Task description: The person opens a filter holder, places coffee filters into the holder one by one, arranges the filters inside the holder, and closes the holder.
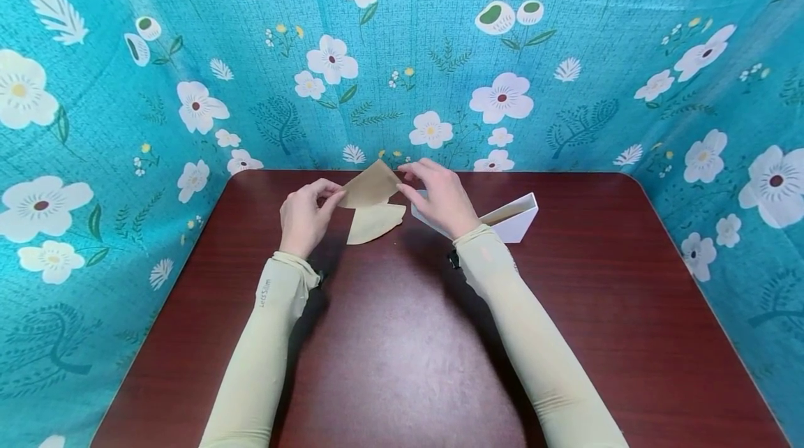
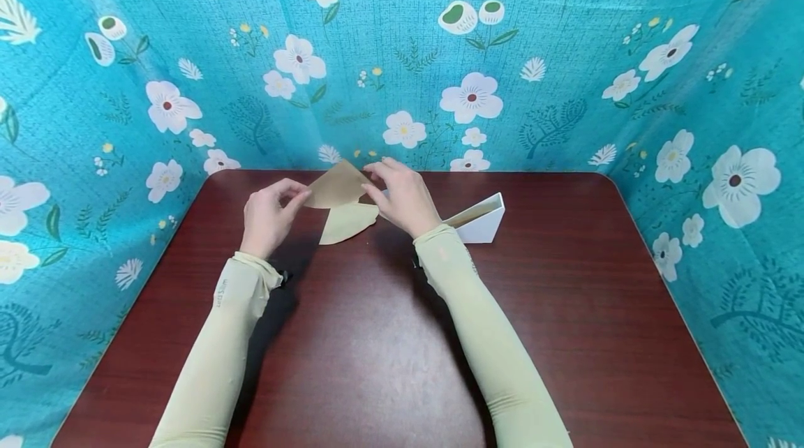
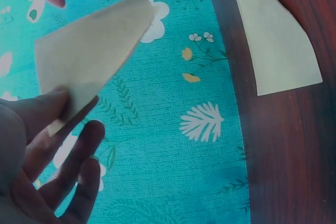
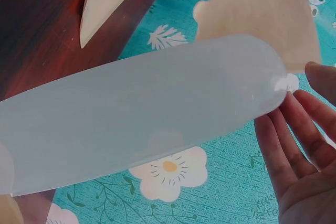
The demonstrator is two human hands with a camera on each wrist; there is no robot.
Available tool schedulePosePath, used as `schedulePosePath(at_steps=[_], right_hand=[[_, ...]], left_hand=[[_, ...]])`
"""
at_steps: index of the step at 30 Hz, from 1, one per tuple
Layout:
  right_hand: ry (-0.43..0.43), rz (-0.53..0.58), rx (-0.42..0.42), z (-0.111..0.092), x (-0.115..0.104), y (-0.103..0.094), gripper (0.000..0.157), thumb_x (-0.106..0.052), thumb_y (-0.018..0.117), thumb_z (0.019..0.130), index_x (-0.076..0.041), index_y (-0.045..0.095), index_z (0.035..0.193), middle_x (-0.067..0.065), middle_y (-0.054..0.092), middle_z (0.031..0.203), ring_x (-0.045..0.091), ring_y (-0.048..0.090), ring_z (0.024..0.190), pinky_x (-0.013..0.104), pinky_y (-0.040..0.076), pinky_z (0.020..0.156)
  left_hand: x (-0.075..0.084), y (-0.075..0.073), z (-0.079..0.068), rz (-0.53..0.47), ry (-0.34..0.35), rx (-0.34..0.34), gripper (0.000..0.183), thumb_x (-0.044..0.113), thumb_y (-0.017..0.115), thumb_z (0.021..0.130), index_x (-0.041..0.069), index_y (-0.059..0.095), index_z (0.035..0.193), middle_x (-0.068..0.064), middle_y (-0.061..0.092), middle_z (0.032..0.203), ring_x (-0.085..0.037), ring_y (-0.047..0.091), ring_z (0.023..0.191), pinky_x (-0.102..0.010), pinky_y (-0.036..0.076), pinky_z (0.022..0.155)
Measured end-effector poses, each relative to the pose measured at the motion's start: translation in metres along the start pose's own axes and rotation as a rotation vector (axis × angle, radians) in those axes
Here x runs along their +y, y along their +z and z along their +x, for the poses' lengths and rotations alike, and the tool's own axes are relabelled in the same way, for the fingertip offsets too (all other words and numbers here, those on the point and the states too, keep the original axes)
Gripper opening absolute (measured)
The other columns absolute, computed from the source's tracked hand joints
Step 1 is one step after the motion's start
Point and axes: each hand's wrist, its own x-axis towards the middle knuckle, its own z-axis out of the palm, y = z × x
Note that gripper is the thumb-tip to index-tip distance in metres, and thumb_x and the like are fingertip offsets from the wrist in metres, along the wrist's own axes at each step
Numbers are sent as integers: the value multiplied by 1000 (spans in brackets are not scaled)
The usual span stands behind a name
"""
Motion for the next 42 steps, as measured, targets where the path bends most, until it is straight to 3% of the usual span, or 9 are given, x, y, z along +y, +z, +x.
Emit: schedulePosePath(at_steps=[9, 15, 18, 27, 34, 42], right_hand=[[-42, 36, 54, 2, -3, -4, 32, -24, 74, 98, -12, 73, 127, 5, 69, 102, 19, 64, 92, 38, 52, 82], [-86, 61, 124, 2, -5, -7, 11, -20, 75, 96, -11, 76, 103, 2, 64, 93, 17, 61, 84, 33, 52, 77], [-105, 62, 147, 2, -5, -9, 8, -19, 75, 96, -10, 75, 96, 3, 64, 92, 17, 61, 81, 33, 52, 75], [-117, 106, 158, 1, -2, -14, 8, -16, 71, 99, -10, 75, 97, 4, 68, 93, 17, 61, 83, 32, 53, 77], [-88, 134, 166, -2, 1, -21, 7, -16, 72, 99, -9, 75, 99, 5, 69, 92, 18, 62, 82, 33, 53, 77], [-82, 154, 167, -3, 5, -25, 13, -18, 74, 97, -9, 76, 107, 5, 72, 96, 18, 66, 90, 36, 55, 82]], left_hand=[[3, -8, 1, -115, 103, 76, 13, 24, 79, 93, 16, 80, 103, -5, 79, 90, -19, 67, 78, -32, 43, 68], [10, -12, 2, -177, 129, 69, 13, 21, 80, 92, 13, 80, 102, -5, 78, 88, -17, 65, 77, -25, 41, 65], [12, -13, 3, -202, 138, 66, 13, 22, 80, 92, 13, 80, 102, -5, 78, 88, -16, 65, 77, -23, 40, 65], [11, -7, 4, -320, 89, 39, 17, 22, 79, 93, 15, 77, 109, -3, 79, 97, -14, 70, 87, -24, 46, 74], [12, 0, 7, -344, 80, 34, 16, 20, 79, 93, 8, 76, 104, -10, 78, 95, -21, 70, 87, -38, 48, 74], [20, 1, 10, -324, 99, 18, 13, 18, 78, 94, 8, 76, 102, -9, 76, 92, -19, 67, 85, -30, 45, 71]])
